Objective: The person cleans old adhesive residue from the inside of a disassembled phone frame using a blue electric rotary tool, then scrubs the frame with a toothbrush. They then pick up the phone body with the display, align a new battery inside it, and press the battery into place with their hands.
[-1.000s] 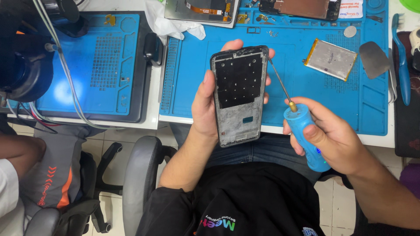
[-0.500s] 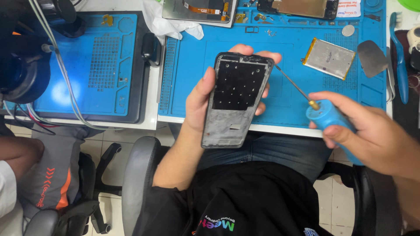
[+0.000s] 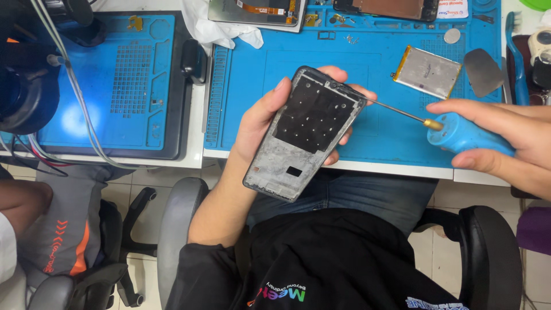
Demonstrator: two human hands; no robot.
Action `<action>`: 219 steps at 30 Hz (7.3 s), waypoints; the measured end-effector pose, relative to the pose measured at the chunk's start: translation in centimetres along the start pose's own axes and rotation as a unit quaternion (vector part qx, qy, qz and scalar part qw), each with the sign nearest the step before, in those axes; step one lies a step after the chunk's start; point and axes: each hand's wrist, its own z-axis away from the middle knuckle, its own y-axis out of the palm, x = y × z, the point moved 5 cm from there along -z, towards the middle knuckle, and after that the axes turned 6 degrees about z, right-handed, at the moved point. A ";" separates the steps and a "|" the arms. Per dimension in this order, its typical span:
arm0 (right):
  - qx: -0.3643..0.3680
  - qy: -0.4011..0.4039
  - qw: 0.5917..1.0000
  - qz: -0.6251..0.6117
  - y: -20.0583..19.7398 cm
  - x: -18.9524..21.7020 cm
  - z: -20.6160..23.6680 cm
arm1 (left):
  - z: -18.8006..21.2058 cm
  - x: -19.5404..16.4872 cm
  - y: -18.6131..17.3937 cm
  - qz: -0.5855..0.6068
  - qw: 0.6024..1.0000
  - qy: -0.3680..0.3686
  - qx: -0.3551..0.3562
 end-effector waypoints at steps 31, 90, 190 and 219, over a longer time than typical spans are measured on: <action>-0.031 -0.124 0.758 -0.639 3.2 2.8 -1.1 | -0.5 -1.3 -1.9 -0.023 0.992 0.105 -0.068; -0.189 -0.222 0.734 -0.613 0.9 2.3 -6.3 | -0.3 -2.2 -4.0 -0.067 0.984 0.158 -0.054; 0.074 -0.100 0.878 -0.462 7.8 4.4 -1.1 | 0.7 -0.2 -1.0 -0.043 0.994 0.088 -0.041; 0.051 -0.097 0.900 -0.422 7.3 4.3 -1.1 | 0.5 0.5 -1.1 -0.049 0.991 0.069 -0.099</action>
